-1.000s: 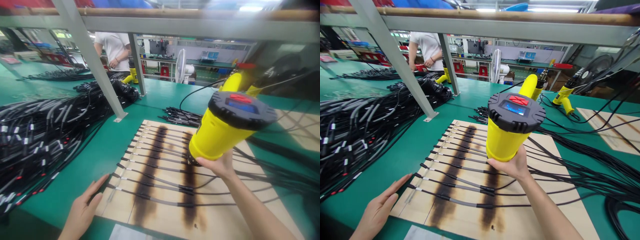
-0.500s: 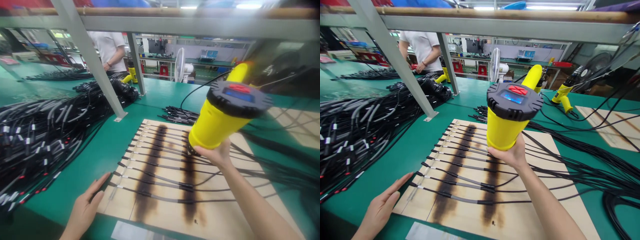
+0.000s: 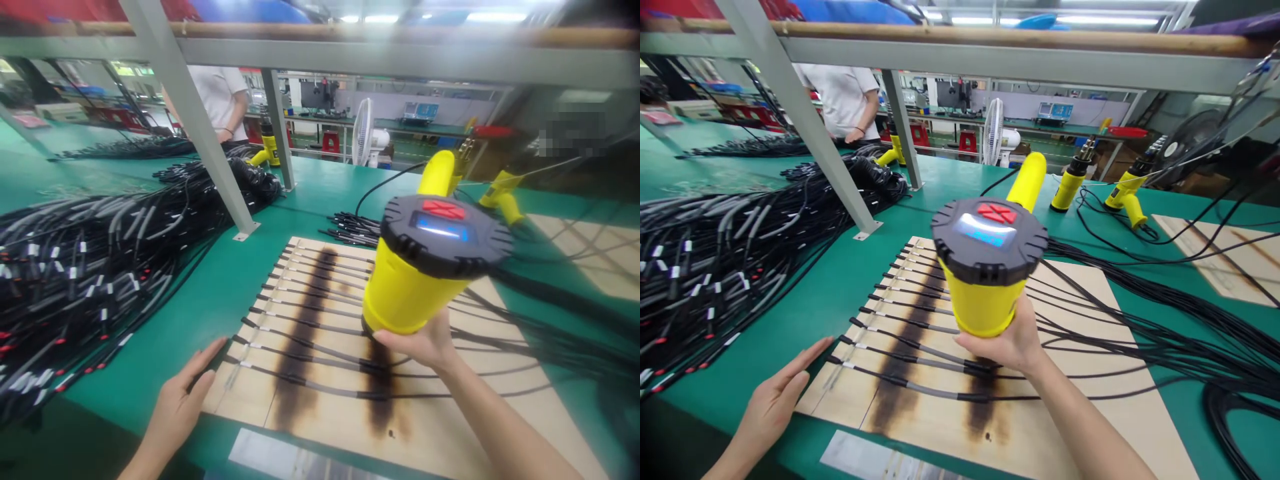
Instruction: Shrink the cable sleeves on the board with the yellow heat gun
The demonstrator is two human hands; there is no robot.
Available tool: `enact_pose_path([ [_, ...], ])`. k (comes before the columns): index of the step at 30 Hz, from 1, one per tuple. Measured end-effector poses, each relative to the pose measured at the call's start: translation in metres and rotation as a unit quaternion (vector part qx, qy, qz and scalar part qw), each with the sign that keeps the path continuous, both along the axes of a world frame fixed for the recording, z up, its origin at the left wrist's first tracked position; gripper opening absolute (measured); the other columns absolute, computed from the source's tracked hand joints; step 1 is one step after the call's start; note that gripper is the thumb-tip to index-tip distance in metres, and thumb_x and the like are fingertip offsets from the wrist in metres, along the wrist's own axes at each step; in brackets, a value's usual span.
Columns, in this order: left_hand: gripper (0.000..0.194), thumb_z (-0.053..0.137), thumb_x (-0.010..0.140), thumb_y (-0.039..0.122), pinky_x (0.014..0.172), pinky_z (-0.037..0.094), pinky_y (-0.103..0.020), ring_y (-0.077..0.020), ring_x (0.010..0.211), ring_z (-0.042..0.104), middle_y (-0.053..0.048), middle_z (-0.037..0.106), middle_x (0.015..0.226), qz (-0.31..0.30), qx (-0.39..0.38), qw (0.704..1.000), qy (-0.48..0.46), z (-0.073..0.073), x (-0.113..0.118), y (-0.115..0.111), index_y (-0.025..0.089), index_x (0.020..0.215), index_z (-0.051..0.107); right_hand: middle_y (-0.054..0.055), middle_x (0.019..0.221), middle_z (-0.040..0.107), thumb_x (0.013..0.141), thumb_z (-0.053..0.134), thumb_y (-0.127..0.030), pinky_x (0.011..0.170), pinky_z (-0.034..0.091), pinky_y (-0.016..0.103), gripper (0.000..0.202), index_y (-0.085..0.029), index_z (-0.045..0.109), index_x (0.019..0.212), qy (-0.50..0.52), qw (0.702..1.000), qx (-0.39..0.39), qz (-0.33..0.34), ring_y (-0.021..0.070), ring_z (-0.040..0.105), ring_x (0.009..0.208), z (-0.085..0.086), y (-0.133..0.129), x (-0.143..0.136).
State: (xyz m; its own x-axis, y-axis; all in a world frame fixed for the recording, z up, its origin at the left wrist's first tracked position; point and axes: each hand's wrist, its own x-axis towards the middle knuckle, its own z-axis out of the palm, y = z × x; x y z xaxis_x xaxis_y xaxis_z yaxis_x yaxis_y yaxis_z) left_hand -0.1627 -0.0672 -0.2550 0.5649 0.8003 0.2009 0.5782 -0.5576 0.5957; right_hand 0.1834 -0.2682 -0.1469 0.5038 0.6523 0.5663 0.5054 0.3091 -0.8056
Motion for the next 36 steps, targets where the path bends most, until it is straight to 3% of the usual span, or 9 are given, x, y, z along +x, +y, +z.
enact_pose_path([
  [5,0.052,0.037,0.082,0.055,0.107,0.025,-0.041,-0.0234,0.127,0.034,0.002,0.048,0.129,-0.001,-0.013,1.000,-0.008,0.000,0.001,-0.001,0.026,0.124,0.049,0.001,0.081,0.065,0.052,0.077,-0.019,0.060,0.056,0.028,0.047,-0.023,0.056,0.094,0.022,0.999,0.032,0.005,0.0166,0.063,0.069,-0.002,-0.005,0.008],
  [10,0.055,0.037,0.081,0.058,0.105,0.028,-0.042,-0.0242,0.125,0.037,0.001,0.050,0.127,0.009,-0.015,1.000,-0.009,0.003,0.003,-0.002,0.025,0.123,0.050,0.005,0.090,0.065,0.056,0.074,-0.017,0.070,0.056,0.034,0.047,-0.020,0.054,0.099,0.113,0.989,0.032,0.085,0.0205,0.064,0.081,0.000,-0.001,0.007],
  [16,0.054,0.038,0.080,0.057,0.106,0.027,-0.041,-0.0241,0.125,0.036,0.001,0.049,0.127,0.006,-0.015,1.000,-0.010,0.002,0.004,-0.001,0.025,0.122,0.051,0.002,0.075,0.064,0.049,0.078,-0.025,0.058,0.055,0.029,0.041,-0.020,0.057,0.084,0.007,0.999,0.002,-0.051,0.0170,0.062,0.064,-0.003,-0.009,0.011],
  [20,0.054,0.036,0.081,0.057,0.107,0.027,-0.041,-0.0239,0.125,0.036,0.000,0.050,0.127,0.006,-0.007,1.000,-0.010,0.001,0.004,0.000,0.024,0.123,0.051,0.003,0.079,0.065,0.050,0.078,-0.026,0.061,0.056,0.029,0.047,-0.018,0.056,0.090,0.019,0.999,0.028,-0.040,0.0181,0.063,0.069,0.002,-0.006,0.012],
  [25,0.055,0.036,0.082,0.056,0.108,0.026,-0.039,-0.0236,0.125,0.036,0.000,0.049,0.127,0.001,-0.007,1.000,-0.002,0.001,0.003,0.000,0.023,0.123,0.050,0.002,0.074,0.065,0.053,0.076,-0.026,0.056,0.055,0.024,0.034,-0.018,0.060,0.081,-0.033,0.999,0.018,-0.035,0.0152,0.062,0.063,0.002,-0.009,0.011],
  [30,0.054,0.037,0.082,0.056,0.107,0.027,-0.038,-0.0235,0.125,0.037,0.000,0.049,0.127,0.000,-0.009,1.000,-0.007,0.003,0.004,-0.002,0.024,0.123,0.051,0.004,0.078,0.065,0.048,0.079,-0.029,0.060,0.056,0.029,0.045,-0.016,0.058,0.086,0.011,0.997,0.019,-0.073,0.0182,0.063,0.068,0.001,-0.006,0.013],
  [36,0.053,0.037,0.082,0.055,0.106,0.028,-0.040,-0.0251,0.125,0.036,-0.001,0.050,0.126,0.003,-0.003,1.000,0.002,0.003,0.004,-0.002,0.024,0.122,0.051,0.004,0.076,0.065,0.050,0.078,-0.027,0.061,0.056,0.031,0.041,-0.018,0.059,0.085,0.009,0.999,0.004,-0.042,0.0191,0.062,0.069,-0.001,-0.009,0.014],
])
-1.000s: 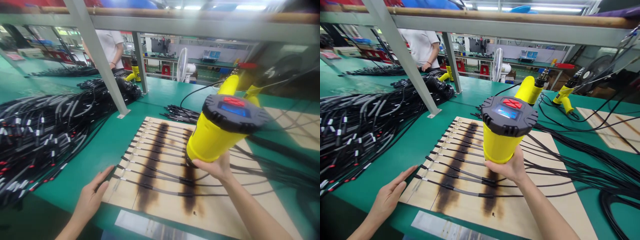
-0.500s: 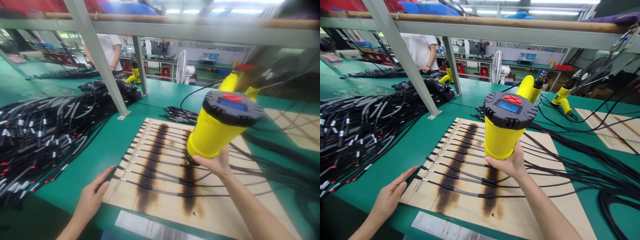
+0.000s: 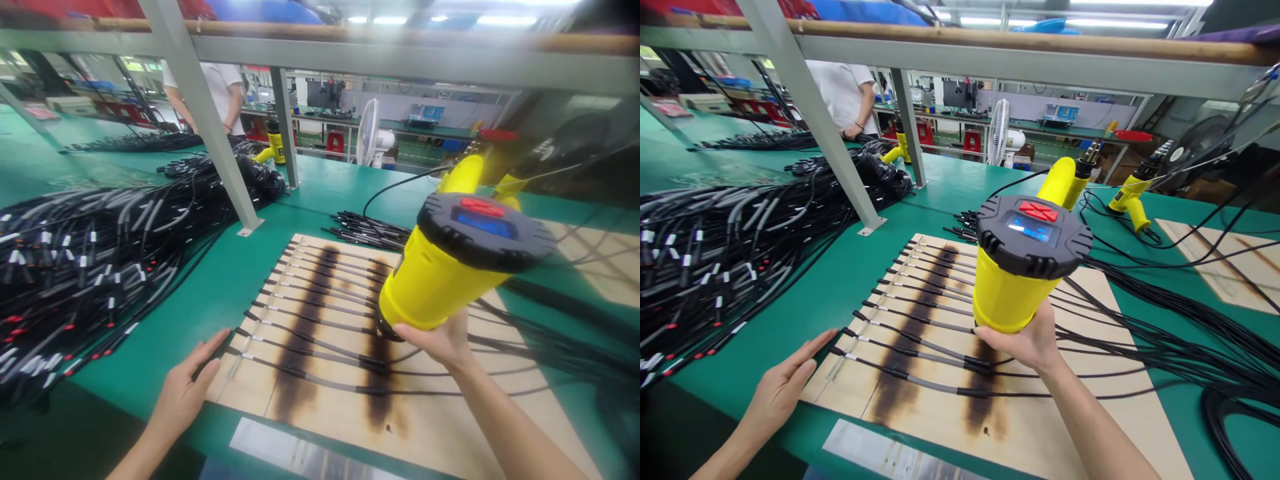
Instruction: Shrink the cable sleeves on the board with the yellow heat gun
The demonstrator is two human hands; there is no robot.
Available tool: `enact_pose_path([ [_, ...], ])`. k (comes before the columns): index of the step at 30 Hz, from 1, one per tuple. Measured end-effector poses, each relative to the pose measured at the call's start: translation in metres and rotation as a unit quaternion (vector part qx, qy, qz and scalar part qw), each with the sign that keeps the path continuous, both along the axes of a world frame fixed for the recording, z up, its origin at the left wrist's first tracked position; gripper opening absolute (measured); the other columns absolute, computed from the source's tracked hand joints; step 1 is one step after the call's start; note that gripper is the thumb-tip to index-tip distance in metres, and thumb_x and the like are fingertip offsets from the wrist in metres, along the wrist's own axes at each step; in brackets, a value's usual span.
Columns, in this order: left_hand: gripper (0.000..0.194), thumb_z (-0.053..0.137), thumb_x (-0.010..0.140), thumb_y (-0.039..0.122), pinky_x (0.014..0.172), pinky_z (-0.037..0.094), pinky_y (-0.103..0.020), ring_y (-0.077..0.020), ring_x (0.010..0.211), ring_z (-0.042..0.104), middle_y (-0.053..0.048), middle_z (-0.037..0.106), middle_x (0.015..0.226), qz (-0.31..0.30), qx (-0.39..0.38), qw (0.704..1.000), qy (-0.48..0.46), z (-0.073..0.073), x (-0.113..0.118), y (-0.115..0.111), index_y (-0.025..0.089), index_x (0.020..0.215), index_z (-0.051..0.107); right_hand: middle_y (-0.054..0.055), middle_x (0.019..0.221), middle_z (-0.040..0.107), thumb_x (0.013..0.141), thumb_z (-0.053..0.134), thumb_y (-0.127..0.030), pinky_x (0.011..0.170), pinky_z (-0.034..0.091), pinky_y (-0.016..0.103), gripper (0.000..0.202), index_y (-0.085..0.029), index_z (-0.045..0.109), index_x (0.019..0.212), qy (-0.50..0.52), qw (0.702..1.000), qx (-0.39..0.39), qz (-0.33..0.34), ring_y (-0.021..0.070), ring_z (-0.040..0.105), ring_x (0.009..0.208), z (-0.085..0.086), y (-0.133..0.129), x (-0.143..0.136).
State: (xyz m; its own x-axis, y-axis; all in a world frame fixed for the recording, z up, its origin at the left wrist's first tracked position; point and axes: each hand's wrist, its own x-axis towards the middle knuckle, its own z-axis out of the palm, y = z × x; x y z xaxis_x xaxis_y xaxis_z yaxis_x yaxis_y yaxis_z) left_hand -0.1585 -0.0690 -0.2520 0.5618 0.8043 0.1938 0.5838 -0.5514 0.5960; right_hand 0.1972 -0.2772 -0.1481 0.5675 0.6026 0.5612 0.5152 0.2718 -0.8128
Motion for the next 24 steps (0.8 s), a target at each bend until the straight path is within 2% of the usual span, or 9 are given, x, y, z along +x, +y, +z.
enact_pose_path([
  [4,0.053,0.037,0.082,0.055,0.105,0.030,-0.040,-0.0253,0.125,0.035,0.000,0.050,0.126,0.007,-0.001,1.000,0.003,0.0008,0.0006,-0.0007,0.024,0.122,0.051,0.004,0.077,0.065,0.050,0.078,-0.026,0.060,0.056,0.029,0.041,-0.017,0.059,0.085,-0.005,1.000,0.013,-0.020,0.0182,0.063,0.069,0.0004,0.0014,0.0011],
  [9,0.055,0.035,0.081,0.057,0.104,0.032,-0.041,-0.0258,0.125,0.035,0.000,0.050,0.126,0.012,-0.004,1.000,0.019,0.0018,0.0005,-0.0014,0.025,0.122,0.051,0.002,0.080,0.066,0.053,0.077,-0.026,0.061,0.057,0.032,0.038,-0.021,0.060,0.086,-0.013,1.000,0.018,0.017,0.0179,0.063,0.068,-0.0004,-0.0024,-0.0004],
  [13,0.056,0.035,0.081,0.058,0.104,0.031,-0.041,-0.0257,0.125,0.036,-0.001,0.050,0.127,0.016,-0.005,1.000,0.013,0.0029,0.0009,-0.0014,0.024,0.122,0.051,0.003,0.075,0.065,0.048,0.079,-0.027,0.059,0.056,0.031,0.040,-0.018,0.059,0.082,0.000,1.000,0.008,-0.015,0.0184,0.062,0.066,0.0020,0.0000,-0.0002],
  [16,0.056,0.036,0.081,0.057,0.105,0.029,-0.041,-0.0251,0.125,0.036,-0.001,0.049,0.128,0.011,-0.014,1.000,0.005,0.0023,0.0007,-0.0009,0.024,0.123,0.050,0.004,0.078,0.065,0.049,0.078,-0.025,0.063,0.056,0.030,0.044,-0.017,0.057,0.087,0.047,0.999,0.013,0.017,0.0184,0.063,0.069,0.0050,0.0017,-0.0017],
  [19,0.055,0.037,0.081,0.057,0.107,0.026,-0.041,-0.0249,0.126,0.034,0.000,0.049,0.128,0.006,-0.019,1.000,0.003,0.0006,0.0001,-0.0009,0.024,0.124,0.050,0.003,0.078,0.065,0.053,0.076,-0.023,0.062,0.055,0.029,0.038,-0.020,0.059,0.086,0.032,0.998,0.015,0.046,0.0171,0.062,0.068,0.0032,-0.0008,-0.0025],
  [24,0.053,0.037,0.082,0.055,0.107,0.026,-0.040,-0.0249,0.126,0.034,-0.001,0.050,0.127,0.006,-0.013,1.000,-0.009,0.0001,-0.0003,-0.0014,0.023,0.123,0.050,0.002,0.079,0.065,0.050,0.078,-0.025,0.060,0.055,0.029,0.041,-0.020,0.060,0.086,-0.011,0.999,0.025,-0.025,0.0179,0.062,0.068,-0.0029,-0.0004,0.0033],
])
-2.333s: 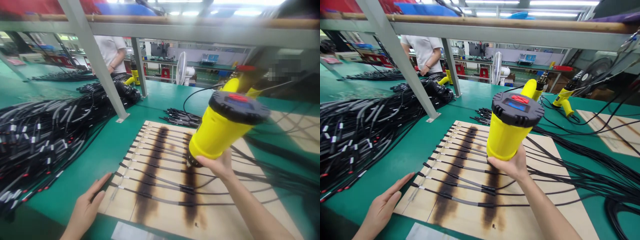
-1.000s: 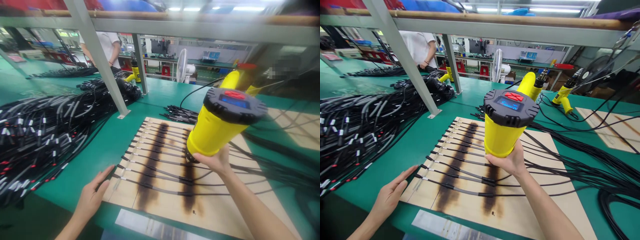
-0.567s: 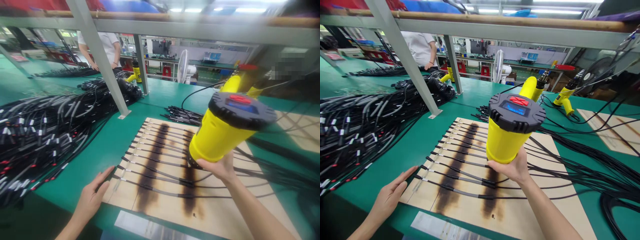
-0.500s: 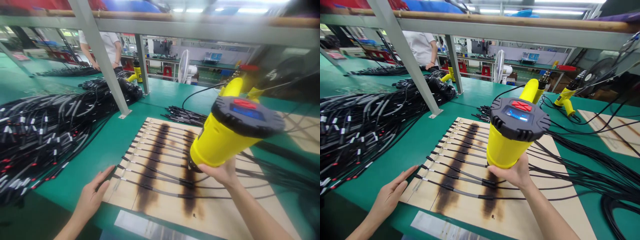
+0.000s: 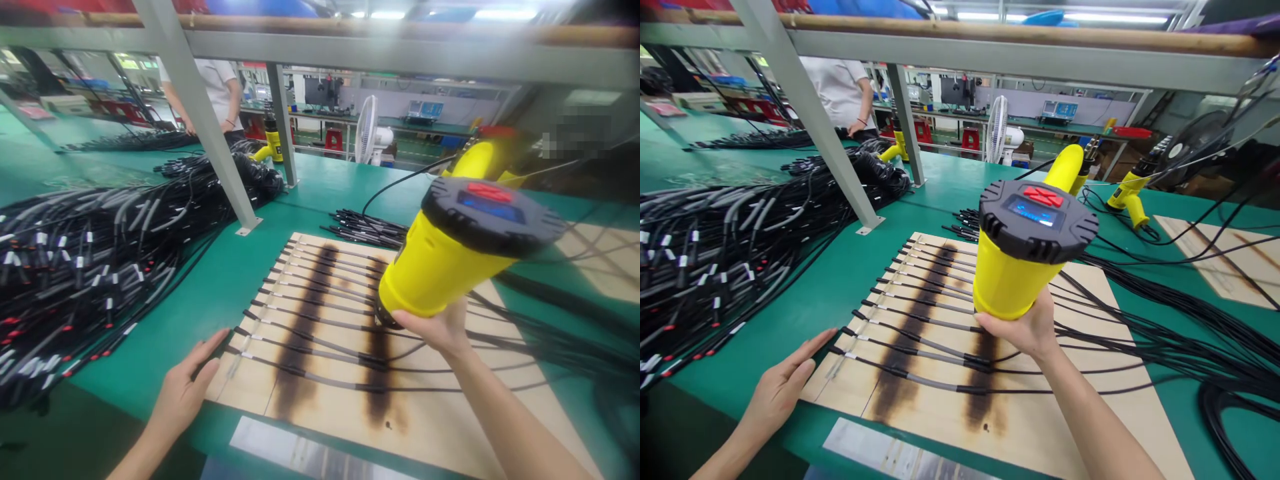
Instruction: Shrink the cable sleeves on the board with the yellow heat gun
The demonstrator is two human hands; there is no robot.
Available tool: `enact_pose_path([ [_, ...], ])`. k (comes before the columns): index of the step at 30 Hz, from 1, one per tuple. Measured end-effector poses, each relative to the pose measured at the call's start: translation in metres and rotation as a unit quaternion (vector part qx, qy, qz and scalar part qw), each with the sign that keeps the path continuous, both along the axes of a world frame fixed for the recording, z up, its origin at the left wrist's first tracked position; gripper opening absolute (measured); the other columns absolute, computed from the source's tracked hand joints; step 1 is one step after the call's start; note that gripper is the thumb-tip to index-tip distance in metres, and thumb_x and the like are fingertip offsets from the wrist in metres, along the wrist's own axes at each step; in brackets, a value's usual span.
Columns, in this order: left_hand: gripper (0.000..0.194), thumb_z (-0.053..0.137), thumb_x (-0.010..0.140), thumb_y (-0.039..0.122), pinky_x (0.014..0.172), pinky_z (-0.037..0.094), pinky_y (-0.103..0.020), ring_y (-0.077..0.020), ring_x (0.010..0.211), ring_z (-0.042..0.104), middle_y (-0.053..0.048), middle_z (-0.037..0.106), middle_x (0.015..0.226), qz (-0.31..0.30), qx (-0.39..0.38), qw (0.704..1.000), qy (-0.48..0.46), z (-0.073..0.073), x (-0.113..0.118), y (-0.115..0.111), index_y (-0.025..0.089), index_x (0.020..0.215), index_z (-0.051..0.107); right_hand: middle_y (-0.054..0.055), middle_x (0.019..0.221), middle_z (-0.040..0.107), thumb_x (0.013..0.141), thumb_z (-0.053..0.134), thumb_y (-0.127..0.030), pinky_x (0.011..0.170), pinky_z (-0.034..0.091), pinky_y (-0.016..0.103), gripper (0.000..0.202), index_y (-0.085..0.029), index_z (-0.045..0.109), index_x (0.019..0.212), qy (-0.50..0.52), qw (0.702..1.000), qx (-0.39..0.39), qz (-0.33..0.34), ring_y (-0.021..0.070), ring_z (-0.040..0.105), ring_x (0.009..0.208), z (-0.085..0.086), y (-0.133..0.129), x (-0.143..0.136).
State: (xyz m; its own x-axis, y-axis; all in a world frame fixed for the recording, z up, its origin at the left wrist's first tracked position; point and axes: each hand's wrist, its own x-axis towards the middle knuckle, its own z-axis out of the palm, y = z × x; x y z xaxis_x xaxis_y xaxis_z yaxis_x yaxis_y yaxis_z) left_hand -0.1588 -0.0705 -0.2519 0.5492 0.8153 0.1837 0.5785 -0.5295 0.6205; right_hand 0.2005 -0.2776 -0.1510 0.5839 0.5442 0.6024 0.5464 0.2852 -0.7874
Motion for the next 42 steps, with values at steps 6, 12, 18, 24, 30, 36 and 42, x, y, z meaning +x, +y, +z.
enact_pose_path([
  [6,0.055,0.037,0.081,0.057,0.106,0.028,-0.040,-0.0248,0.125,0.036,-0.001,0.050,0.127,-0.002,0.001,1.000,0.007,0.001,0.001,-0.001,0.023,0.122,0.051,0.002,0.078,0.065,0.052,0.077,-0.026,0.061,0.055,0.030,0.038,-0.021,0.061,0.085,0.020,0.999,-0.015,0.025,0.0184,0.062,0.071,0.003,-0.003,-0.008],
  [12,0.057,0.044,0.076,0.060,0.100,0.038,-0.039,-0.0248,0.119,0.045,0.000,0.051,0.125,0.010,0.018,1.000,0.016,0.025,0.009,-0.006,0.025,0.120,0.054,0.001,0.076,0.065,0.052,0.077,-0.025,0.059,0.055,0.027,0.034,-0.021,0.062,0.082,-0.027,0.999,0.013,0.023,0.0165,0.062,0.066,0.011,-0.005,-0.014],
  [18,0.035,0.044,0.082,0.047,0.107,0.026,-0.046,-0.0238,0.127,0.035,-0.002,0.050,0.127,-0.153,0.155,0.974,0.066,0.062,0.067,-0.019,0.026,0.100,0.066,0.002,0.076,0.065,0.049,0.078,-0.028,0.057,0.056,0.028,0.038,-0.019,0.062,0.082,-0.031,0.999,0.013,-0.033,0.0182,0.062,0.066,0.011,-0.012,-0.017],
  [24,0.027,0.042,0.085,0.026,0.104,0.015,-0.060,-0.0289,0.133,0.020,0.000,0.040,0.136,-0.344,0.176,0.900,0.202,0.066,0.141,-0.033,0.028,0.086,0.069,0.001,0.072,0.065,0.052,0.076,-0.027,0.053,0.055,0.025,0.030,-0.020,0.062,0.079,-0.047,0.999,0.017,-0.009,0.0165,0.062,0.060,0.013,-0.016,-0.024],
  [30,0.020,0.049,0.083,0.030,0.101,0.007,-0.064,-0.0310,0.134,0.016,-0.001,0.039,0.137,-0.385,0.123,0.893,0.197,0.054,0.160,-0.032,0.030,0.084,0.069,0.001,0.070,0.065,0.055,0.075,-0.030,0.053,0.054,0.023,0.027,-0.020,0.063,0.076,-0.075,0.997,0.009,-0.007,0.0157,0.062,0.059,0.014,-0.012,-0.032],
  [36,0.017,0.051,0.082,0.031,0.103,0.000,-0.062,-0.0271,0.130,0.027,-0.001,0.050,0.124,-0.347,0.109,0.919,0.151,0.043,0.163,-0.029,0.029,0.081,0.068,0.001,0.068,0.064,0.054,0.075,-0.026,0.053,0.053,0.022,0.024,-0.020,0.064,0.074,-0.050,0.997,0.011,0.059,0.0144,0.060,0.059,0.020,-0.002,-0.043],
  [42,0.017,0.051,0.082,0.025,0.105,-0.001,-0.058,-0.0243,0.127,0.033,-0.002,0.054,0.114,-0.325,0.108,0.932,0.120,0.038,0.163,-0.034,0.026,0.081,0.068,0.002,0.070,0.065,0.053,0.076,-0.024,0.053,0.053,0.021,0.027,-0.017,0.064,0.076,-0.047,0.998,0.004,0.028,0.0154,0.061,0.059,0.014,-0.013,-0.041],
])
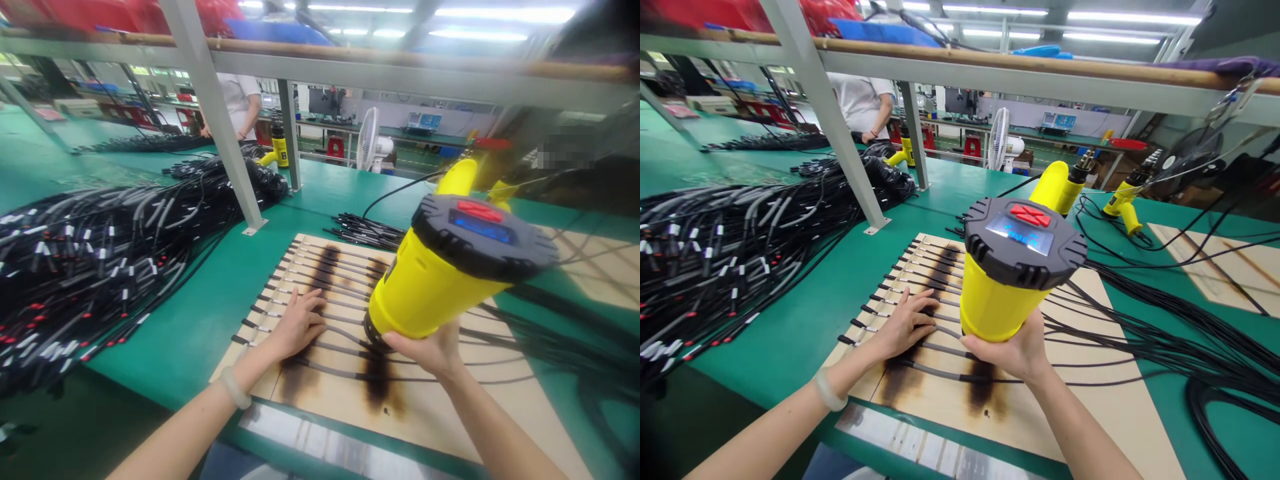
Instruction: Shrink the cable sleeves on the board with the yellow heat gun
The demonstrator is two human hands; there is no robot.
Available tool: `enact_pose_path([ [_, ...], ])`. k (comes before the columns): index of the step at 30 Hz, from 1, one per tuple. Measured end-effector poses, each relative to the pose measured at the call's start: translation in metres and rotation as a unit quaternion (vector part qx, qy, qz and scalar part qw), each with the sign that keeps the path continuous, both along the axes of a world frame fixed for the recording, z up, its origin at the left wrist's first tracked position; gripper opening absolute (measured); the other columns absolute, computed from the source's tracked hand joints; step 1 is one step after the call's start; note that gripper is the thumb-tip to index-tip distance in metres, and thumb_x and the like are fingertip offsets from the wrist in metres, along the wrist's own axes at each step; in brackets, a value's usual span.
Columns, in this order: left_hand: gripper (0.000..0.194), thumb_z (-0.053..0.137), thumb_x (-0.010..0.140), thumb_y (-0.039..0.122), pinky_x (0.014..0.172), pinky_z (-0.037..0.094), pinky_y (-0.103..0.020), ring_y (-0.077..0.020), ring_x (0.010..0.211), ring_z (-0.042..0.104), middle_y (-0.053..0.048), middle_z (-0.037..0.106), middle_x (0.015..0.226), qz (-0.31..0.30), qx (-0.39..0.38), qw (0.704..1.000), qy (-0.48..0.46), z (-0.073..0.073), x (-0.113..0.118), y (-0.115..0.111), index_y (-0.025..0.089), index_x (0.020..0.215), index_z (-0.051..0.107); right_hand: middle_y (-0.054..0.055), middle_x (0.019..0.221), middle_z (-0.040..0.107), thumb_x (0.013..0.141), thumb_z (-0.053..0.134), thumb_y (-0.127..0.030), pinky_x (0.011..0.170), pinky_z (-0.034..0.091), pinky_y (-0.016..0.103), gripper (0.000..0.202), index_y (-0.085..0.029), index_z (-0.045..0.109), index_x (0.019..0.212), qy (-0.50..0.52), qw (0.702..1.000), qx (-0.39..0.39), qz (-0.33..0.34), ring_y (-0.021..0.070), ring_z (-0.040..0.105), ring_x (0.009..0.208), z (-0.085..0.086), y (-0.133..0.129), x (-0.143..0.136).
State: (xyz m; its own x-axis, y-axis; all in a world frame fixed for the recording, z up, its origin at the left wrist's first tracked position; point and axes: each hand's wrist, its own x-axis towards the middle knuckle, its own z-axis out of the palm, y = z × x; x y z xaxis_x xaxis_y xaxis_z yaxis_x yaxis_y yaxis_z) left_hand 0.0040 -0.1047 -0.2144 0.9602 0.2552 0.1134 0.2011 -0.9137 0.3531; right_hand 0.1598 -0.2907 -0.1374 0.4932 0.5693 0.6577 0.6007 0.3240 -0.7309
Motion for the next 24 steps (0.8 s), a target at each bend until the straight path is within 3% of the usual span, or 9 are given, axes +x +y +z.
enact_pose_path([
  [5,0.015,0.053,0.080,0.025,0.103,0.000,-0.060,-0.0264,0.126,0.033,-0.003,0.053,0.117,0.007,0.005,1.000,-0.003,-0.001,0.001,0.001,0.026,0.081,0.068,0.002,0.072,0.065,0.054,0.076,-0.022,0.055,0.053,0.019,0.030,-0.017,0.062,0.081,0.007,0.999,0.020,0.026,0.0141,0.062,0.061,0.004,0.003,-0.003],
  [12,0.017,0.054,0.081,0.031,0.102,0.002,-0.062,-0.0277,0.129,0.028,-0.002,0.047,0.128,0.005,0.016,1.000,0.000,-0.004,-0.005,0.000,0.031,0.091,0.067,0.001,0.076,0.066,0.054,0.076,-0.021,0.057,0.054,0.018,0.035,-0.018,0.060,0.085,0.024,1.000,0.003,0.012,0.0133,0.063,0.063,0.001,-0.004,-0.002],
  [24,0.013,0.055,0.079,0.026,0.104,0.004,-0.057,-0.0251,0.124,0.037,-0.003,0.055,0.114,0.023,0.028,0.999,-0.025,-0.008,0.008,-0.004,0.025,0.079,0.068,0.004,0.073,0.065,0.050,0.078,-0.025,0.053,0.053,0.021,0.037,-0.016,0.059,0.080,0.075,0.997,-0.002,-0.004,0.0154,0.062,0.060,0.002,0.003,-0.002],
])
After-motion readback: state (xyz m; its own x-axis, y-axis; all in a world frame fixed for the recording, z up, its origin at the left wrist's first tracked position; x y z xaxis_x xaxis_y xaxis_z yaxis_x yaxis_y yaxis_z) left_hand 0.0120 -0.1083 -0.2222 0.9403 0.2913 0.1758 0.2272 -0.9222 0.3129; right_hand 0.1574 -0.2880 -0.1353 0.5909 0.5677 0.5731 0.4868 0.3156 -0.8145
